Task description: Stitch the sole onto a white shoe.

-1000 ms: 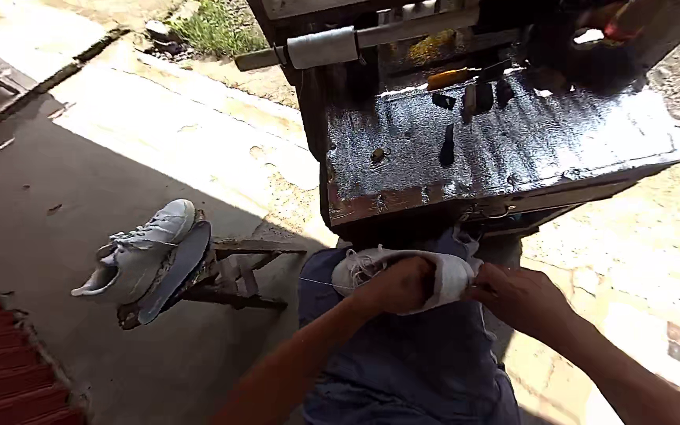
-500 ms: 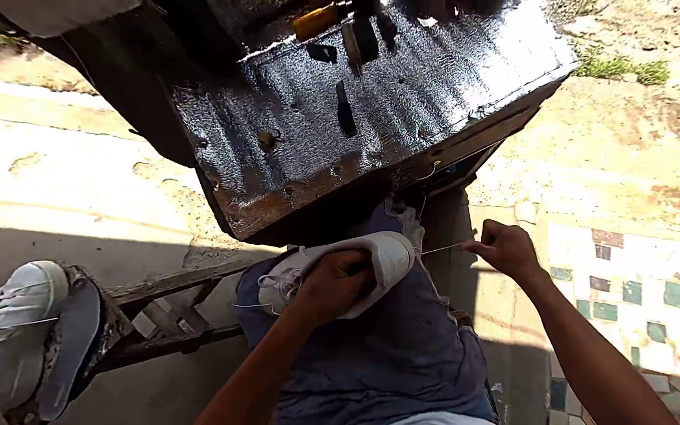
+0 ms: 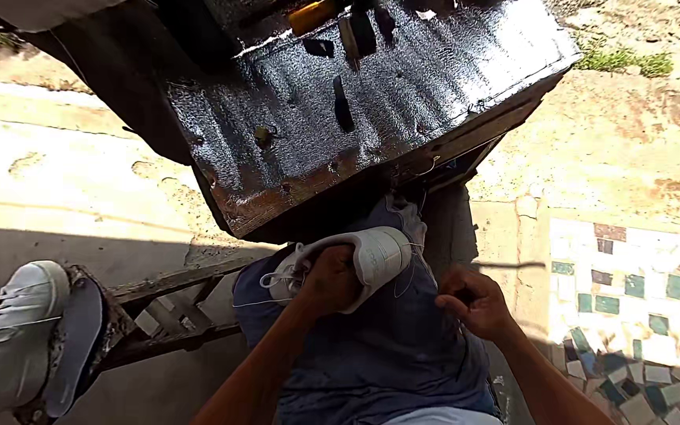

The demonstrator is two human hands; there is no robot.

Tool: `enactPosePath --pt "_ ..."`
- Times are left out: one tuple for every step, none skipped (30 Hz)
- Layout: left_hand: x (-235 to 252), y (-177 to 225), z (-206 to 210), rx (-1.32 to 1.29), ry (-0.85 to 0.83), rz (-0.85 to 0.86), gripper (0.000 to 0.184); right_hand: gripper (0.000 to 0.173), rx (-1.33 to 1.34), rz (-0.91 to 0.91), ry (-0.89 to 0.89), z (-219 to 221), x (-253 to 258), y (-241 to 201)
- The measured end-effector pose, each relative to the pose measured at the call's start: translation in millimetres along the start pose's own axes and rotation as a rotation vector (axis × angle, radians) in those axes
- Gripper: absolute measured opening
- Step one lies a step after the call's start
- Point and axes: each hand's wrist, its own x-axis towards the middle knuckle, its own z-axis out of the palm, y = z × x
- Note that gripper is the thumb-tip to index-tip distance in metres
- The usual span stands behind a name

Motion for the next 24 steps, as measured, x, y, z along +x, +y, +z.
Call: enactPosePath --pt "0.3 -0.5 0.5 -0.016 -0.004 -0.010 0.018 0.015 -0.080 0.015 0.122 6.9 4.1 0.0" --pt "0.4 -0.1 1.1 -0.025 -0.003 -0.025 0.017 0.018 -0.169 0.045 0.216 12.9 8.8 1.3" --pt "0.3 0.4 1.5 -0.031 -0.004 -0.034 0.017 0.023 -0.250 0.095 0.270 18.1 14.0 2.7" --pt "0.5 0.8 1.5 -0.040 -0.002 -0.037 0.017 0.030 -0.323 0.163 0.280 22.3 19.9 3.4" --pt "0.2 0.7 1.0 -0.045 -0.001 -0.037 0.017 0.036 -0.377 0.239 0.258 25.9 25.9 3.3" --pt "-0.7 -0.1 0.3 -0.046 0.001 -0.037 0.018 0.035 -0.395 0.298 0.229 29.0 31.0 3.0" --pt "-1.7 -0.8 -0.1 -0.045 0.006 -0.036 0.018 0.027 -0.347 0.322 0.211 31.0 34.3 1.7" --pt "-2.3 -1.3 -0.5 -0.044 0.009 -0.034 0.018 0.018 -0.222 0.325 0.188 31.0 35.0 -2.5" --pt "-2.2 -1.2 -1.5 -0.051 0.012 -0.037 0.018 0.014 -0.024 0.313 0.138 28.4 34.0 -9.7" --pt "-2.3 -1.1 -2.6 -0.060 0.015 -0.042 0.019 0.014 0.204 0.283 0.049 23.9 30.4 -18.6" --pt "-2.7 -1.2 -3.9 -0.066 0.016 -0.050 0.019 0.014 0.396 0.258 -0.073 18.5 25.2 -27.5" --pt "-2.8 -1.5 -5.2 -0.069 0.017 -0.062 0.019 0.015 0.485 0.250 -0.199 12.3 19.6 -34.4" --pt "-2.6 -2.5 -7.2 -0.063 0.014 -0.072 0.019 0.018 0.445 0.260 -0.296 4.4 14.2 -37.4" --pt "-2.0 -4.2 -10.4 -0.045 0.007 -0.078 0.018 0.023 0.301 0.287 -0.330 -4.4 10.2 -35.4" --pt "-2.3 -5.8 -13.8 -0.007 -0.003 -0.083 0.017 0.031 0.100 0.334 -0.278 -10.8 8.8 -29.4" --pt "-3.9 -6.4 -17.2 0.040 -0.015 -0.090 0.018 0.036 -0.094 0.393 -0.156 -13.0 11.4 -20.9" --pt "-6.2 -5.0 -20.0 0.097 -0.031 -0.089 0.019 0.038 -0.249 0.438 -0.018 -11.7 17.6 -11.5" --pt "-8.9 -2.3 -21.9 0.163 -0.040 -0.076 0.020 0.037 -0.390 0.474 0.099 -7.7 25.7 -2.9" --pt "-11.1 0.9 -22.9 0.248 -0.037 -0.056 0.021 0.032 -0.487 0.479 0.183 -1.7 34.6 5.1" --pt "-13.1 3.8 -23.8 0.344 -0.030 -0.028 0.023 0.023 -0.503 0.452 0.203 3.7 42.7 11.6" --pt "-15.2 6.9 -24.7 0.442 -0.018 -0.003 0.025 0.022 -0.450 0.420 0.153 8.4 48.5 15.9" --pt "-17.3 9.4 -26.0 0.534 0.004 0.014 0.025 0.025 -0.330 0.361 0.084 11.2 51.6 20.9" --pt "-19.7 11.1 -28.7 0.606 0.030 0.024 0.026 0.018 -0.164 0.267 0.035 10.2 51.9 27.6" --pt "-23.5 11.5 -32.4 0.666 0.059 0.032 0.025 0.011 0.004 0.189 0.009 3.9 49.3 35.8"
